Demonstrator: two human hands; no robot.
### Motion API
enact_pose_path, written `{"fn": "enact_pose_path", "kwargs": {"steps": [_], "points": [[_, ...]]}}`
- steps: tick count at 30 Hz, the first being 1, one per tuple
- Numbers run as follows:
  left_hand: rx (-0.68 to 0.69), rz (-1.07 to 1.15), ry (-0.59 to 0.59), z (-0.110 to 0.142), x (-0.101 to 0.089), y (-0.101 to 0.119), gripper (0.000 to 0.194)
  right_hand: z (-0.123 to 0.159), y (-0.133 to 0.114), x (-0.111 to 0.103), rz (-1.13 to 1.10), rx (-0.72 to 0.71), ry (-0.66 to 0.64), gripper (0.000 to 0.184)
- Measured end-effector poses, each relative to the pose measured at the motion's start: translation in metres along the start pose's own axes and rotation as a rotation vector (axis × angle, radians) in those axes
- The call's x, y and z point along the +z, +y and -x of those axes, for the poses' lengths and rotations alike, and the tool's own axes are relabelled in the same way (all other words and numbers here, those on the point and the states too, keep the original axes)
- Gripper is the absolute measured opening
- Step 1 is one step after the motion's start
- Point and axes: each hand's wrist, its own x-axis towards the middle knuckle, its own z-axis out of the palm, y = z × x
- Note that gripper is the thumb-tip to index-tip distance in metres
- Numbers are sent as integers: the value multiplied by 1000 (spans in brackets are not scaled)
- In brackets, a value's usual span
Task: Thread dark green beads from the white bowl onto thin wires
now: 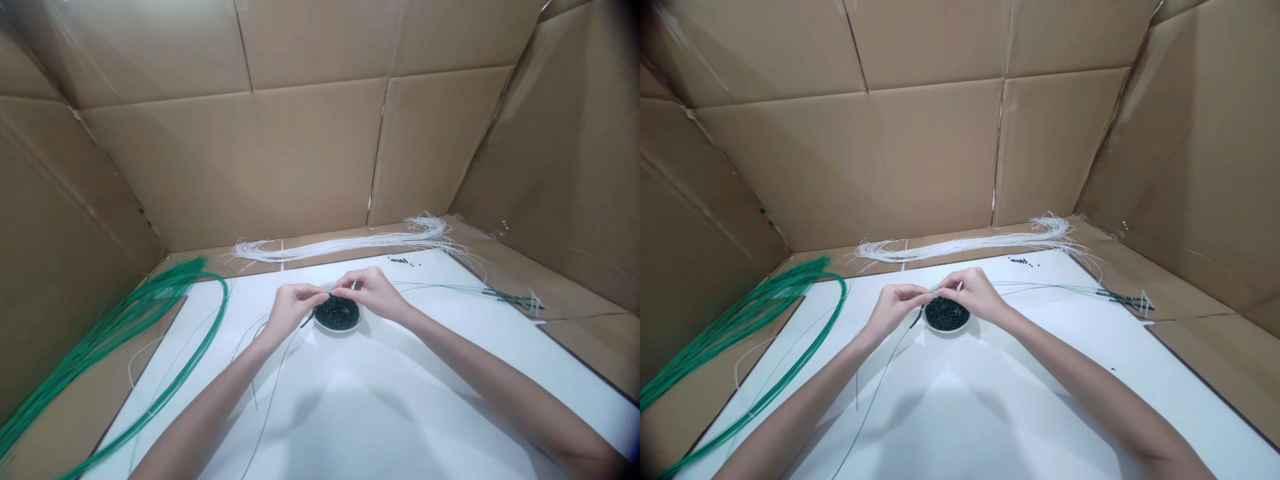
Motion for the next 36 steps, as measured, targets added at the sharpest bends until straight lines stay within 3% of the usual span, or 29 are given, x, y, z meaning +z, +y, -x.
{"fn": "enact_pose_path", "kwargs": {"steps": [6, 19, 27, 36], "points": [[-14, -27, -48, 0, 2, -2, 22, -1, 0, 1, -37, 21, -28, 14], [-4, -55, -144, 1, 1, 1, 22, 0, 4, 6, -352, 175, -14, 18], [-145, 164, -170, -2, -3, 9, 23, -1, -5, -2, -193, 97, 11, 18], [-165, 263, -210, -18, 0, 19, 23, -22, -10, -15, -169, 61, 154, 22]]}}
